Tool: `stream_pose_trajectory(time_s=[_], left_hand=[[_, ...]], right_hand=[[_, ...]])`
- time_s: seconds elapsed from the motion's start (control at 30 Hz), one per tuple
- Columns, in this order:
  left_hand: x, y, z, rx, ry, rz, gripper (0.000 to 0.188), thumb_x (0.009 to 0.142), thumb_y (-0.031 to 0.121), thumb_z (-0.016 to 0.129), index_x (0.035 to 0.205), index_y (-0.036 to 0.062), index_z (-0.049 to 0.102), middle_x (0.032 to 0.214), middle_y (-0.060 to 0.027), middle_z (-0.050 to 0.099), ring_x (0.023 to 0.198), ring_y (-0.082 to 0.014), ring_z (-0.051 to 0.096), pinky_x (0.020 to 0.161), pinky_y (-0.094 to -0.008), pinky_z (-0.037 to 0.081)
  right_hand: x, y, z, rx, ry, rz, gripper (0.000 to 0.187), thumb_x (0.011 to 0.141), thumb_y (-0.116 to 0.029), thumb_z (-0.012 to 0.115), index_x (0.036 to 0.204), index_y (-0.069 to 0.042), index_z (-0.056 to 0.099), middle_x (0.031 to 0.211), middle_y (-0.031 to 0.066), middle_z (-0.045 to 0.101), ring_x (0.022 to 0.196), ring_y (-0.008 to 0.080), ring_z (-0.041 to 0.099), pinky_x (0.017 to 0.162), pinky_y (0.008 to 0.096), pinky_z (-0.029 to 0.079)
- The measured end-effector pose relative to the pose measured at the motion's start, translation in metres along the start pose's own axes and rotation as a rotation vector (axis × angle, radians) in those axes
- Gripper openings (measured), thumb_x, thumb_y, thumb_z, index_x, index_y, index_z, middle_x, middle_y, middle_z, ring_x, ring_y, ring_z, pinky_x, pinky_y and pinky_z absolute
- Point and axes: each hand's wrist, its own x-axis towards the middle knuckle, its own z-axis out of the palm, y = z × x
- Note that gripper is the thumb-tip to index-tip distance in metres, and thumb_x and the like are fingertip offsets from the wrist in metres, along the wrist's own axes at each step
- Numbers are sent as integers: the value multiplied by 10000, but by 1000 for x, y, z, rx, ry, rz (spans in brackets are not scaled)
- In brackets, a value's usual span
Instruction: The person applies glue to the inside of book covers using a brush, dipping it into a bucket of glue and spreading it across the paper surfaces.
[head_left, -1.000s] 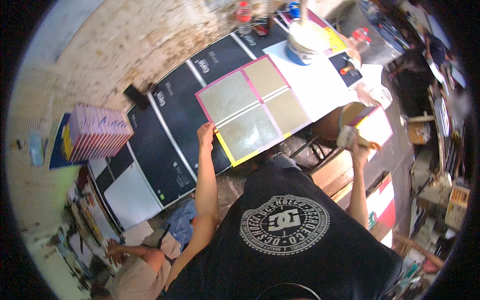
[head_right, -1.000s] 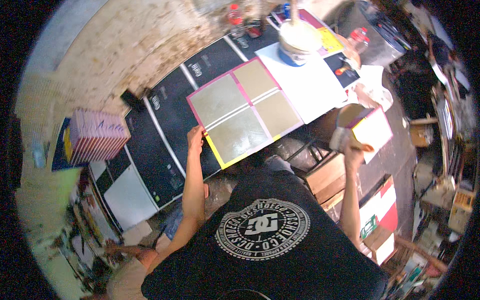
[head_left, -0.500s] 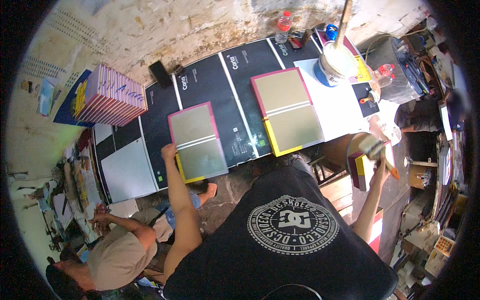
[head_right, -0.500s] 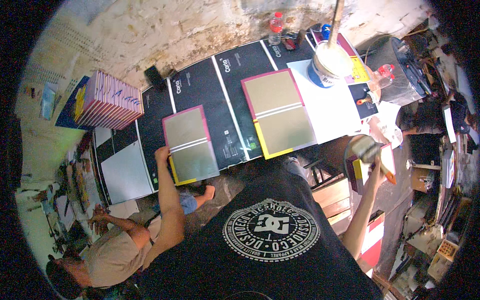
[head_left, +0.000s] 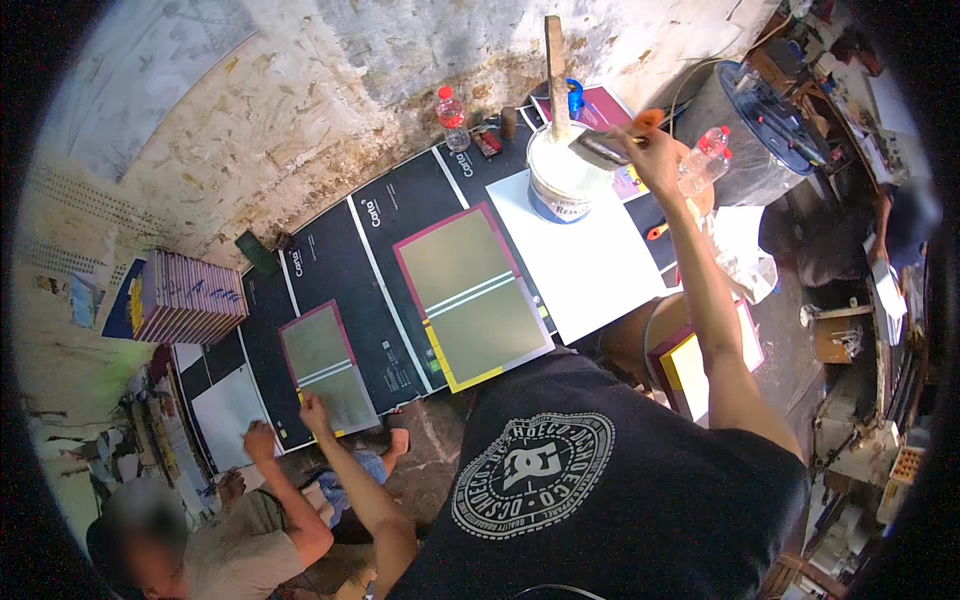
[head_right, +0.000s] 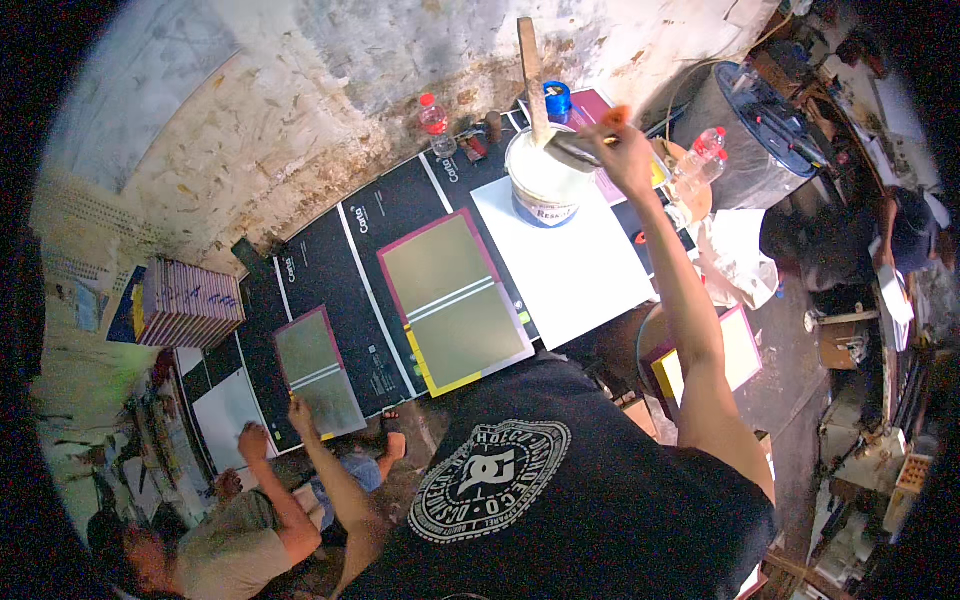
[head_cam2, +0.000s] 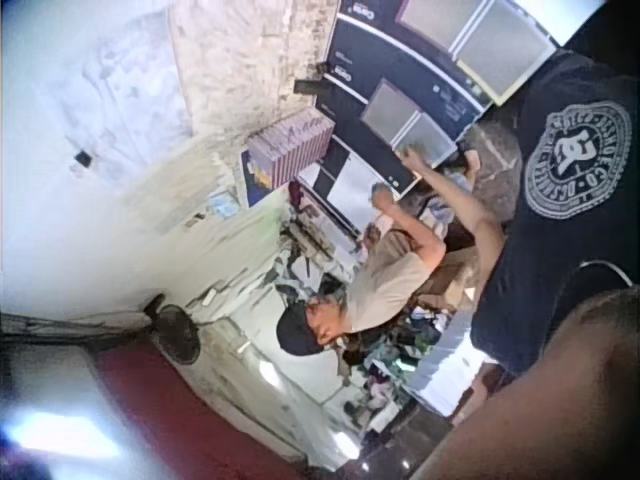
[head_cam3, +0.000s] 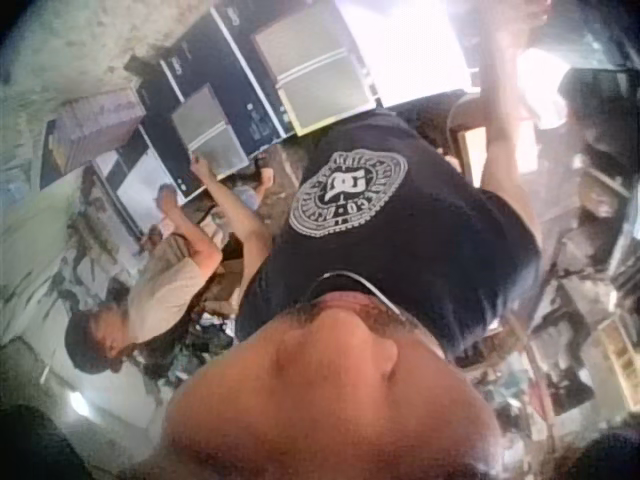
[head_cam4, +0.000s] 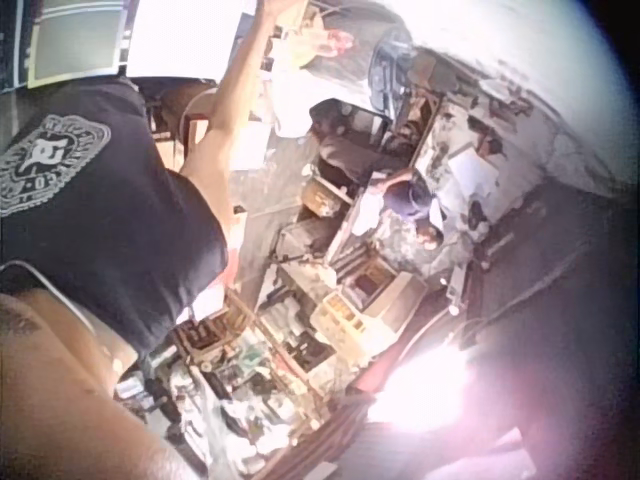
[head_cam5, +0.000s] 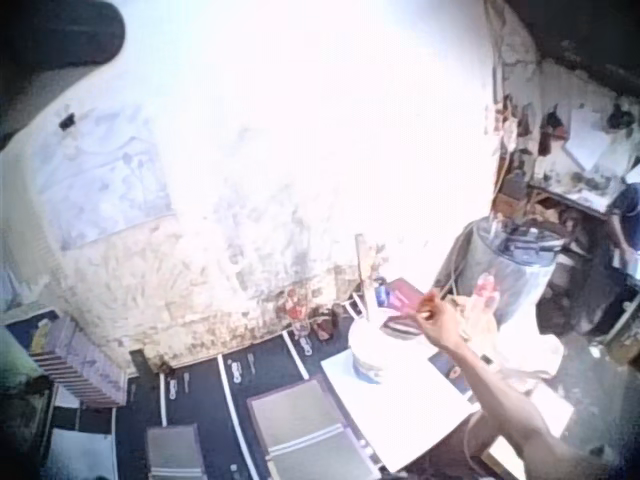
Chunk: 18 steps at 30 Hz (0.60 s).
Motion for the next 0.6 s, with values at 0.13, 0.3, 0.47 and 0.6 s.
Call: stream_pose_trajectory(time_s=[0.13, 0.3, 0.47, 0.6], left_hand=[[-103, 32, 50, -138, -128, -125, 223, 956, 243, 637, 933, 25, 680, 736, -15, 626, 746, -187, 594, 749, -319, 493], [-250, 26, 92, -87, -147, -726, 301, 997, 356, 607, 950, 61, 637, 721, 6, 570, 662, -168, 553, 657, -312, 476], [-348, 34, 117, -8, -218, -920, 307, 1004, 352, 588, 1025, 49, 630, 764, 0, 582, 700, -159, 564, 673, -302, 479], [-389, 46, 120, 19, -209, -975, 323, 1010, 349, 573, 1085, 39, 625, 799, -5, 592, 731, -152, 573, 686, -295, 481]], right_hand=[[26, 44, 59, -93, -140, 32, 321, 882, -334, 709, 921, -15, 710, 810, 225, 698, 736, 331, 695, 666, 431, 526], [40, 58, 89, -63, -315, -80, 360, 886, -333, 681, 952, 21, 688, 827, 281, 684, 850, 438, 693, 723, 493, 529], [94, 64, 63, 20, -435, 13, 478, 911, -430, 657, 901, 47, 679, 798, 283, 670, 790, 437, 692, 674, 479, 518], [118, 37, 35, 164, -474, 137, 556, 941, -502, 624, 893, 51, 658, 725, 202, 665, 638, 327, 676, 581, 426, 507]])
